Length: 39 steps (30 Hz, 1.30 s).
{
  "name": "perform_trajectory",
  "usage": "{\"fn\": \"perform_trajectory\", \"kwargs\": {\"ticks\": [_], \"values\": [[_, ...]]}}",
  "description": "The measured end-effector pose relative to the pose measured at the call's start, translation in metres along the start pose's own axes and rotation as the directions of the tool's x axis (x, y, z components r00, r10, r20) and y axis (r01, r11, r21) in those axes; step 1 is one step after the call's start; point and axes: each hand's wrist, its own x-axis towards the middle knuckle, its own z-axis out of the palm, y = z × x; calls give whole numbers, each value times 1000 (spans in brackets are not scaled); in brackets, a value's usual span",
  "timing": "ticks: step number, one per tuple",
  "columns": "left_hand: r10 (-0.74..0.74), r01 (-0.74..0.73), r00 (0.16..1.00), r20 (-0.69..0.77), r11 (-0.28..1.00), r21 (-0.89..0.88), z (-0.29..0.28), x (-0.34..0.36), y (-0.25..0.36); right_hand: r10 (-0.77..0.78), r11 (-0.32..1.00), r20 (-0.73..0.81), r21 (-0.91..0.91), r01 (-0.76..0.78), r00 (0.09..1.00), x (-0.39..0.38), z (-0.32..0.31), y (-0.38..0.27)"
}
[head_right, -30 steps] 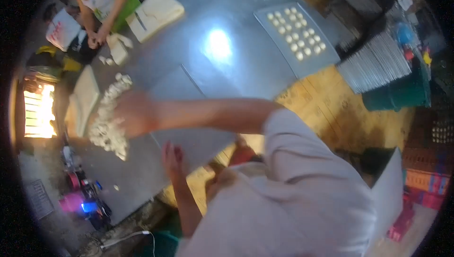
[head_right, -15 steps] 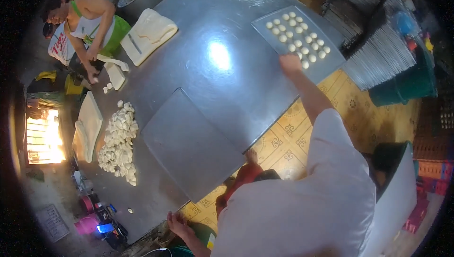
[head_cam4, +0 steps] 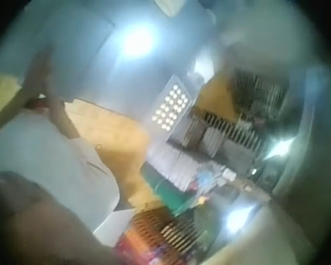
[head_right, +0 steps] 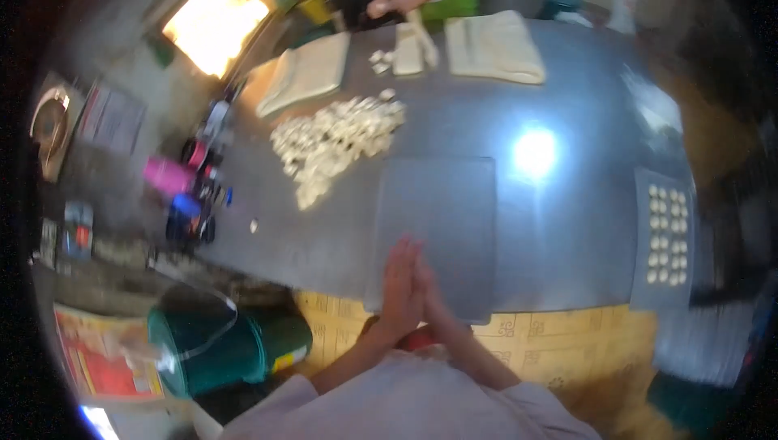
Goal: Shaping small pieces of dough into rounds and arranging them on a metal baking tray.
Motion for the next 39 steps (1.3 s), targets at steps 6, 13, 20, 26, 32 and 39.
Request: {"fn": "perform_trajectory", "kwargs": {"ticks": [6,13,20,26,32,39], "values": [[-241,250,966,-97,963,105,-63,1,-76,264,831,426,355,-429,865,-27,89,48],[-374,299,925,-71,828,-474,-75,-35,-128,-75,995,120,-54,82,990,84,158,97],[-741,636,564,-365,672,-380,-190,38,-317,-229,-16,94,-996,93,969,123,222,167],[-418,387,873,-250,907,-165,-182,76,-359,-302,-51,67,-997,55,951,116,221,170],[-823,677,565,-59,503,-537,-251,-26,-324,-252,531,-262,-842,-94,932,171,263,125],[-580,548,787,-209,814,-194,-275,-26,-351,7,-4,387,-922,387,922,308,329,59]]}}
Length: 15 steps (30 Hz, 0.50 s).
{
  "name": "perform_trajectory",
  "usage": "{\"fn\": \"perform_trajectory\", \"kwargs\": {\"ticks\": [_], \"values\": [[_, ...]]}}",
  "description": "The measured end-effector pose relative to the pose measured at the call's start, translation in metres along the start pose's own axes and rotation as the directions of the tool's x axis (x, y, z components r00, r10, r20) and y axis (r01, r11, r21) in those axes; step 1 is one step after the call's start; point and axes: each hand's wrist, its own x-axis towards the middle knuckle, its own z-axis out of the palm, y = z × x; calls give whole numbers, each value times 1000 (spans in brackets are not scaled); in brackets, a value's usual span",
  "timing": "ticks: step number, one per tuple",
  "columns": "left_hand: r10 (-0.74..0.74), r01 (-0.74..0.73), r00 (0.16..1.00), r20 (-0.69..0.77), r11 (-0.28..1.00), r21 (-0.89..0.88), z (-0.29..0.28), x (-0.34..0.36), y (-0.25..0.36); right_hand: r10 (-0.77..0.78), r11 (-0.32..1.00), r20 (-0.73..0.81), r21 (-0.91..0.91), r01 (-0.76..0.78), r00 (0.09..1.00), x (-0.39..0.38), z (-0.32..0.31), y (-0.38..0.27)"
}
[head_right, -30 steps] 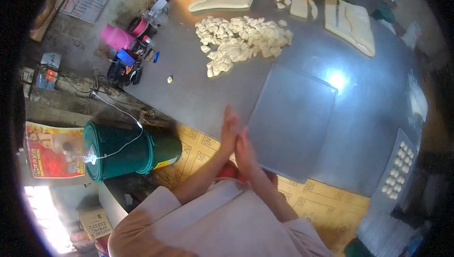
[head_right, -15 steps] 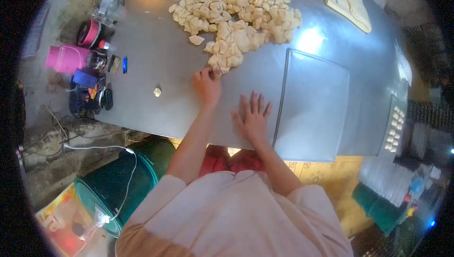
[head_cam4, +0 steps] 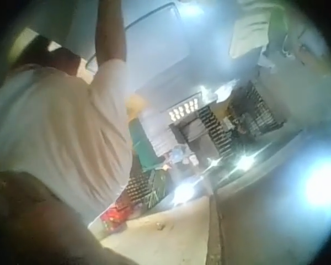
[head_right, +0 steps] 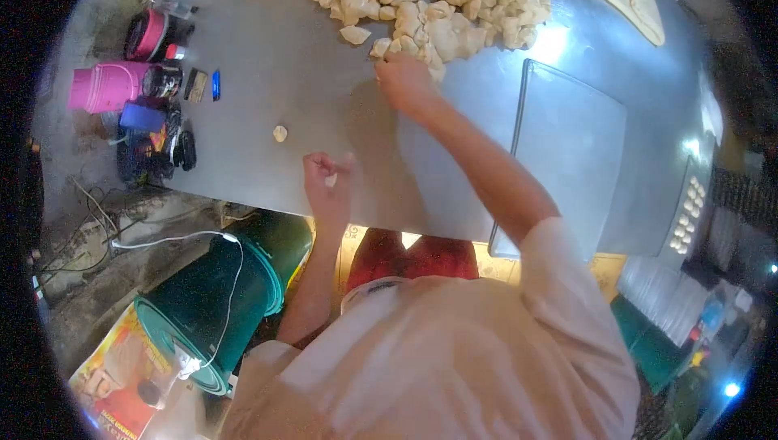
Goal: Shaping small pieces of dough into rounds and arranging them on a metal baking tray.
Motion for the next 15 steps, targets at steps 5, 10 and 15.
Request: {"fn": "perform_trajectory", "kwargs": {"ticks": [5,10,15], "values": [[-166,181,976,-144,978,103,-35,4,0,257,823,-405,567,20,878,-106,-1,59],[-59,44,996,66,976,216,-6,-25,18,469,623,-203,765,-160,860,-173,16,63],[450,-479,847,283,877,40,121,30,44,279,718,-276,696,-9,920,-153,-31,3]]}}
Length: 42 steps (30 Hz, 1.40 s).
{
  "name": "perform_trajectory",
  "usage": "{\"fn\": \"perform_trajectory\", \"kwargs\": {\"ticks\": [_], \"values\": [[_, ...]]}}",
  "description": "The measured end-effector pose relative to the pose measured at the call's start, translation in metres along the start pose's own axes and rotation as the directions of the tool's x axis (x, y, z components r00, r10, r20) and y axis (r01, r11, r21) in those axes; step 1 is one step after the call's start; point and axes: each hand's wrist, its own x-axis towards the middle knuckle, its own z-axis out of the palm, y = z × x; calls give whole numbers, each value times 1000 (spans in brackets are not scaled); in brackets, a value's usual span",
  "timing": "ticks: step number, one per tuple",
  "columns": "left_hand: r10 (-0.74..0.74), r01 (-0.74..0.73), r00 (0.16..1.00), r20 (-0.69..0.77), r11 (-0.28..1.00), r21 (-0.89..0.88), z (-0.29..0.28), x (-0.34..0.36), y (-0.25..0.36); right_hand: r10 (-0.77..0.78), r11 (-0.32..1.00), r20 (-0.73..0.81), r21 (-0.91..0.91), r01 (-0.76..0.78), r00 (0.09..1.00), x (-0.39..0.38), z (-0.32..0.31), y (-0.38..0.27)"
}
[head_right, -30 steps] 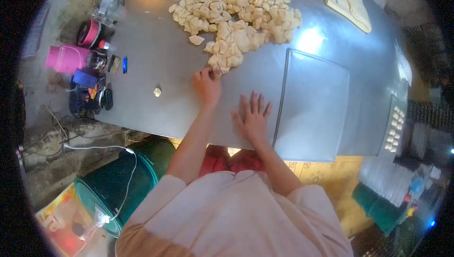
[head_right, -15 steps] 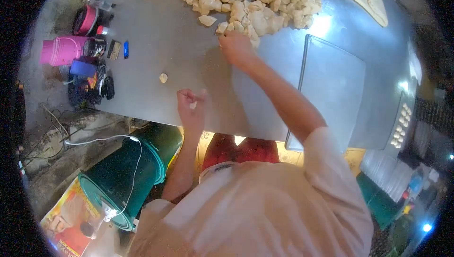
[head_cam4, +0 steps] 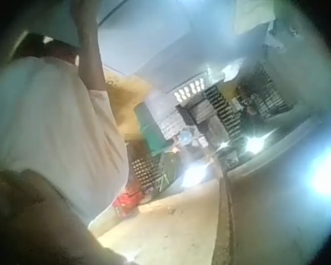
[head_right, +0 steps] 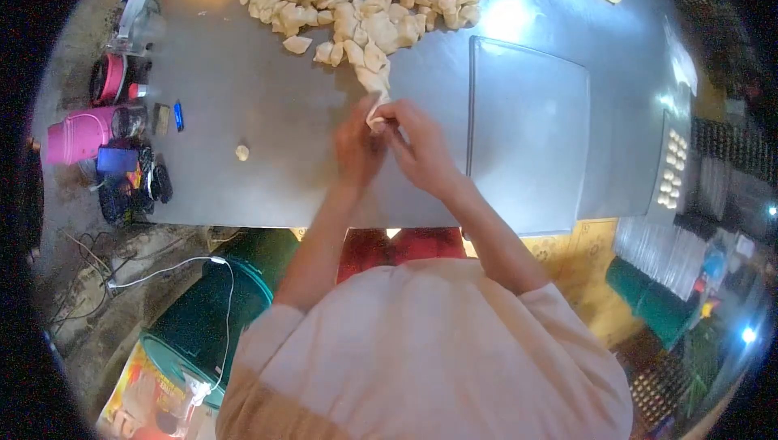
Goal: Shaping small pieces of dough into rounds and arranging them on a metal baking tray.
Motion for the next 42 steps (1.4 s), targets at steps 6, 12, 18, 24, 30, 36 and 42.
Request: {"fn": "perform_trajectory", "kwargs": {"ticks": [6,12,18,24,30,36,42], "values": [[-173,178,978,-119,984,31,-49,41,-36,108,990,34,82,-111,994,-71,-39,-3],[-384,471,882,-273,713,520,-95,-68,-58,367,754,-118,-543,-369,923,-60,30,102],[-148,228,973,-175,690,687,-77,-54,-106,-160,739,26,-660,137,987,-17,52,132],[-248,250,965,-90,756,604,-97,-87,-95,106,691,9,-720,-67,994,-53,53,104],[-8,17,1000,-16,746,666,-99,-52,-104,-311,708,360,-529,468,879,1,65,105],[241,-27,952,-189,681,732,-111,-85,-127,26,715,145,-694,82,989,-23,45,119],[120,-192,980,158,762,618,-94,-73,-122,-176,727,426,-552,409,887,-22,75,129]]}}
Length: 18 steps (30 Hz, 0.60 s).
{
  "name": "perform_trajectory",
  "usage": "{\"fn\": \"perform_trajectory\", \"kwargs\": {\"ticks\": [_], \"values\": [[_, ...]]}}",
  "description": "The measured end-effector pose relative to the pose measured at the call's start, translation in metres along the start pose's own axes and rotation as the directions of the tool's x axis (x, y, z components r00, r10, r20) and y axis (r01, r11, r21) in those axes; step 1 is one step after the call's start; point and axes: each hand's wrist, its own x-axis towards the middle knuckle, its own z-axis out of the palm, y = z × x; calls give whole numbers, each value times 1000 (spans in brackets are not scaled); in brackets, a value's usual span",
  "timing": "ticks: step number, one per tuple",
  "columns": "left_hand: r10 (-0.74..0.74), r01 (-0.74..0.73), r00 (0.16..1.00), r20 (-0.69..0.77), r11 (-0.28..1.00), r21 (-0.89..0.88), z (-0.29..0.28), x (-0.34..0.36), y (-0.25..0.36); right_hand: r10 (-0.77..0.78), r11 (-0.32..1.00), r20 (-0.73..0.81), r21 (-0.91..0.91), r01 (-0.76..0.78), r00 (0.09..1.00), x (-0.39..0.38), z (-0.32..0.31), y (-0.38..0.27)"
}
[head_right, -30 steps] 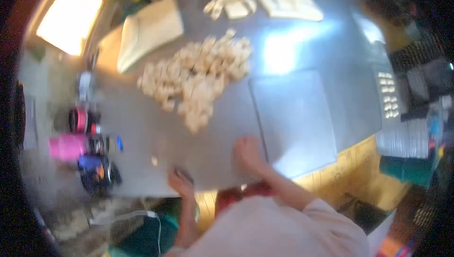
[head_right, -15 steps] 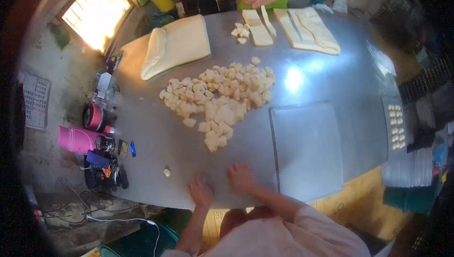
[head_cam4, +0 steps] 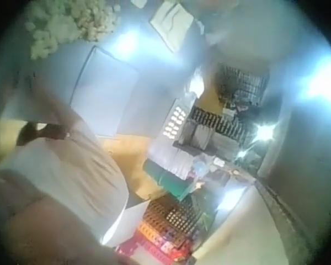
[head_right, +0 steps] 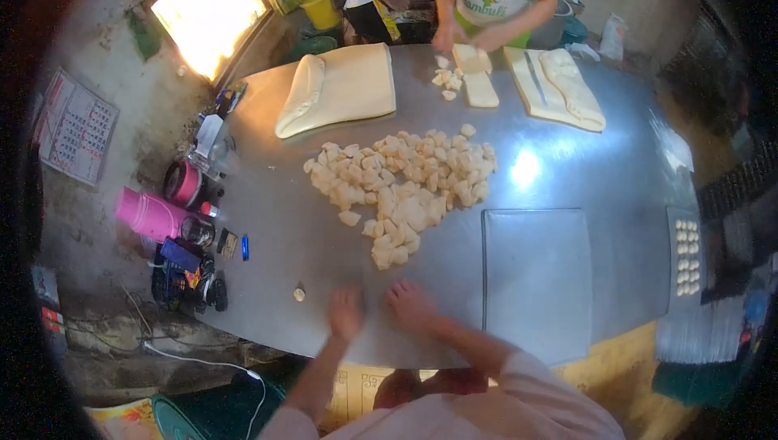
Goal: Shaping small pieces of dough into rounds and arranging them on a metal baking tray.
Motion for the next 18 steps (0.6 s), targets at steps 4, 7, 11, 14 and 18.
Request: {"fn": "perform_trajectory", "kwargs": {"ticks": [4,7,11,14,18], "values": [[-302,304,952,43,951,-54,-15,7,-7,130,991,-174,40,-125,976,-5,-6,14],[-598,610,785,159,703,-365,-25,-4,18,258,962,-29,-80,-259,966,-23,-9,9],[-151,146,986,-65,986,-80,2,2,55,-55,998,45,12,54,997,-19,-2,-5],[-116,142,970,213,983,-114,5,35,33,-68,997,7,-37,68,998,-10,-8,3],[-291,334,942,168,865,-374,16,-6,-1,145,989,-47,-33,-147,988,-24,-22,8]]}}
